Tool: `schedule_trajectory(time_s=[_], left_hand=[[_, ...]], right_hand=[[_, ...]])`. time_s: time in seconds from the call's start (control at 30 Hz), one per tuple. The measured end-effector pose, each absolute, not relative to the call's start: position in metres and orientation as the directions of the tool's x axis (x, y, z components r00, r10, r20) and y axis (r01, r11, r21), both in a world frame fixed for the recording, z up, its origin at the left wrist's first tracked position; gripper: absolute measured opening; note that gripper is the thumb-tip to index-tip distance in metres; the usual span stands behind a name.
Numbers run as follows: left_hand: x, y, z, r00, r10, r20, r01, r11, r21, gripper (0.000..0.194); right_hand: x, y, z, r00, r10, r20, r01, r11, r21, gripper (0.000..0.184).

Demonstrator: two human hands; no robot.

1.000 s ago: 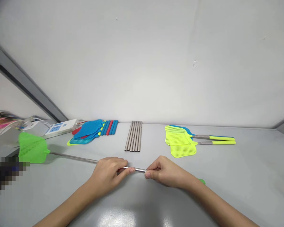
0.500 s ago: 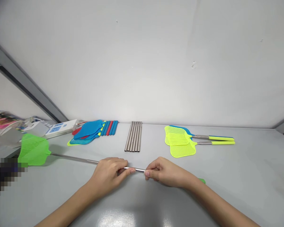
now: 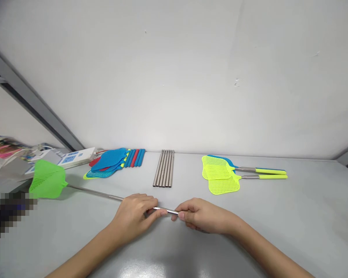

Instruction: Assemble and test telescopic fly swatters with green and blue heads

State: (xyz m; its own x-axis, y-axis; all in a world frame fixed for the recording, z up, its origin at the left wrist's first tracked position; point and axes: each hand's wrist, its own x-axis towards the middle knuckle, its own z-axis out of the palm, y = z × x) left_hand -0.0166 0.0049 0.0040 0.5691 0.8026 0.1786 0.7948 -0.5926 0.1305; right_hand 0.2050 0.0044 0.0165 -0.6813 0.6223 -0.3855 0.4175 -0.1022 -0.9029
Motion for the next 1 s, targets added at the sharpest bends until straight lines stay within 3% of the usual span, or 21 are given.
schedule_trajectory(time_s=[0.23, 0.53, 0.83, 1.0], left_hand=[[-0.013, -0.001, 0.006, 0.614, 0.755, 0.230, 0.757, -0.646, 0.097, 0.044], [-0.015, 0.002, 0.005, 0.597, 0.736, 0.319, 0.763, -0.644, 0.059, 0.044], [-0.022, 0.013, 0.002, 0.645, 0.642, 0.414, 0.719, -0.693, -0.047, 0.044], [-0.026, 0.017, 0.005, 0.690, 0.598, 0.408, 0.682, -0.726, -0.089, 0.046]], right_hand=[[0.202, -0.005, 0.022, -0.597, 0.691, -0.409, 0.553, -0.016, -0.833, 0.021], [0.203, 0.000, 0.027, -0.654, 0.694, -0.301, 0.515, 0.118, -0.849, 0.028], [0.199, 0.003, 0.019, -0.648, 0.711, -0.273, 0.388, 0.000, -0.921, 0.035], [0.200, 0.003, 0.018, -0.646, 0.684, -0.339, 0.351, -0.128, -0.927, 0.040]])
